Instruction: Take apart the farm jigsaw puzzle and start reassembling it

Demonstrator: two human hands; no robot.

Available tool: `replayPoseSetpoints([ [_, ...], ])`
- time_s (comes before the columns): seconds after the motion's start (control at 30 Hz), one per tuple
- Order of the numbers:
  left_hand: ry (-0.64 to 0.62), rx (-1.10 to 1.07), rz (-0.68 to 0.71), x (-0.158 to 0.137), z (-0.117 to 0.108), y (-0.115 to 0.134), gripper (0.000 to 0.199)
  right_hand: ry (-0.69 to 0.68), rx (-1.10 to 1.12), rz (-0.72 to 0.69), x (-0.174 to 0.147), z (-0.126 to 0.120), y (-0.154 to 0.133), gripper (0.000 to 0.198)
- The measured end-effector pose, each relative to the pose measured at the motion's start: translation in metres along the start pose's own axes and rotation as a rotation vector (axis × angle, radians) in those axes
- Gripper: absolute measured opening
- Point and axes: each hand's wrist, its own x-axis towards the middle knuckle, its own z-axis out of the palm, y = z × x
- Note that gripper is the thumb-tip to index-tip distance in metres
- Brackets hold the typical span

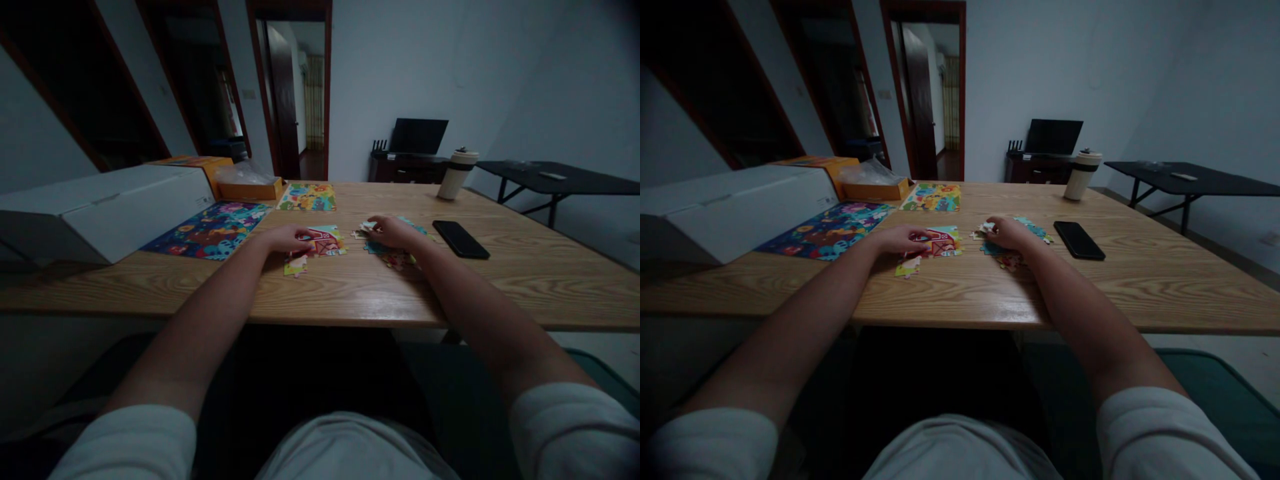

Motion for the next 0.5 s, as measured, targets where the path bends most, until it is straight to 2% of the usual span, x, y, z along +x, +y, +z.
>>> replayPoseSetpoints([
  [0.17,0.062,0.063,-0.02,0.003,0.0,-0.006,0.059,-0.039,-0.012,0.055,-0.001,-0.006,0.002,0.031],
  [0.33,0.201,0.092,-0.089,0.005,-0.003,-0.019,0.057,-0.039,-0.03,0.091,-0.002,-0.011,0.012,0.027],
  [0.5,0.103,0.08,-0.173,0.006,-0.004,-0.024,0.061,0.123,-0.027,0.125,-0.002,-0.034,0.037,0.033],
])
